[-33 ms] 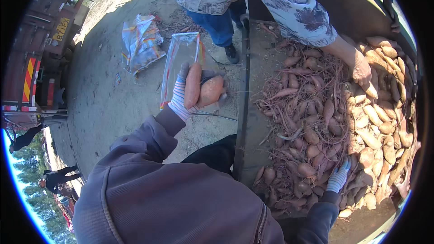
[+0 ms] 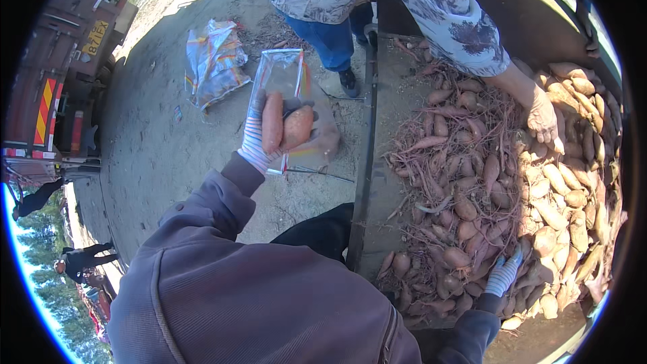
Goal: The person sorts sweet potatoes by hand from a large pile in a vehicle bed, removing roots and debris while placing cleaned tubers into a bag. Another person assists by holding the bag open and occasionally handling the produce.
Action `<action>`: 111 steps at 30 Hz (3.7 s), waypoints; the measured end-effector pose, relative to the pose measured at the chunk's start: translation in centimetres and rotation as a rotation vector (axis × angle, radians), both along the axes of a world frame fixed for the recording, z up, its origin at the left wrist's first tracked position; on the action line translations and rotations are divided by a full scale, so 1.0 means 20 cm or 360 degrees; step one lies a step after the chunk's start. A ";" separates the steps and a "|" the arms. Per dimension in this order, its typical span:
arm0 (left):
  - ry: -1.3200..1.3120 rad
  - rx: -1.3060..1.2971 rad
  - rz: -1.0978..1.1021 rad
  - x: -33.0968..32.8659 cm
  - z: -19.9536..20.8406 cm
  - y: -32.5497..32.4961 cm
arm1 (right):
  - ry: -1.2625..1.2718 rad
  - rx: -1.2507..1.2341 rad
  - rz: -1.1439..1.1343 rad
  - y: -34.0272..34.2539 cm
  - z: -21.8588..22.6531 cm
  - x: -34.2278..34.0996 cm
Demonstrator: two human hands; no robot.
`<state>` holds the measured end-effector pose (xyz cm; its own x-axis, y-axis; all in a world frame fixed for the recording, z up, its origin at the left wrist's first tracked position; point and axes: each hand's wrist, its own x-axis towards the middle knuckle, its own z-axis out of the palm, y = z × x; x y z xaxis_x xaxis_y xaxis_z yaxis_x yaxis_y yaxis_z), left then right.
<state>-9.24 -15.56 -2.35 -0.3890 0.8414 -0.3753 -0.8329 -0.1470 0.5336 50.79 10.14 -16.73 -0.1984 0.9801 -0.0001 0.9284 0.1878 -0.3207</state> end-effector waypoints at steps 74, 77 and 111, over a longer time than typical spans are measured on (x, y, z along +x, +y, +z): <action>-0.0944 0.0390 -0.1512 1.30 -0.13 0.58 | 0.2251 -0.0955 -0.1062 -0.88 0.75 -0.27; -0.0767 -0.0047 -0.1507 1.35 -0.15 0.60 | 0.2097 -0.1077 -0.0831 -0.89 0.89 -0.42; -0.0441 -0.0189 -0.1579 0.94 -0.27 0.01 | -0.0305 -0.0810 0.2273 -0.93 1.07 -0.92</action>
<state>9.53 -15.43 -7.68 0.5715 0.6881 -0.4471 -0.6464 0.7132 0.2713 32.45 -8.53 4.57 -0.9054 -0.1366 -0.4019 0.1061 0.8439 -0.5259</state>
